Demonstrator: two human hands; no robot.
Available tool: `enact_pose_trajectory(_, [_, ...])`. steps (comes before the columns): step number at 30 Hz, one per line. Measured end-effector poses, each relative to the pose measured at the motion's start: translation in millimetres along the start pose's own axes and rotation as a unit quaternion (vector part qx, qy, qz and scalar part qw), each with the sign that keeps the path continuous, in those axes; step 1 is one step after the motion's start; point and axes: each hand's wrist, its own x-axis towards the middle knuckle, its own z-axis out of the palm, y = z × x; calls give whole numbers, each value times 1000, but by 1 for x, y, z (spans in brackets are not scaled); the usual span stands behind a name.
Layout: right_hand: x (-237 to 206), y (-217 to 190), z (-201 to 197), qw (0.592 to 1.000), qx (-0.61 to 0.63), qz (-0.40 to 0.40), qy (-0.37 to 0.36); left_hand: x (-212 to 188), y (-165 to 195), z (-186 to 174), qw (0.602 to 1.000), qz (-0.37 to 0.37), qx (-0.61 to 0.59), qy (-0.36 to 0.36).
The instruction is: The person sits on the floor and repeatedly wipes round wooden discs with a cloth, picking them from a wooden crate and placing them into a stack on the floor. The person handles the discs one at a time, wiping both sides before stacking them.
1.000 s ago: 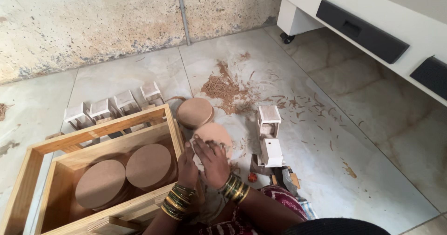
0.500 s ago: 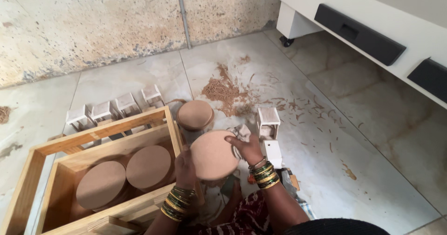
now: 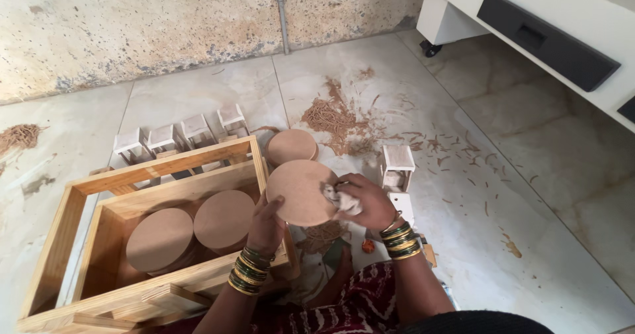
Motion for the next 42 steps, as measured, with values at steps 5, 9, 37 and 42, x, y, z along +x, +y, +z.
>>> enact_pose_trajectory(5, [-2,5,28,850,458,125,228,0,-5,0,998,2,-28,-54])
enact_pose_trajectory(9, [27,-37,87,893,410,2,184,10,-32,-32,989,-18,53,-138])
enact_pose_trajectory(37, [38,8,93,937,-50,193,286,2,-29,-23,953,-44,280,-110])
enact_pose_trajectory(42, [7,83,107,834,245,410,277,-7,-7,-7,987,59,148,-11])
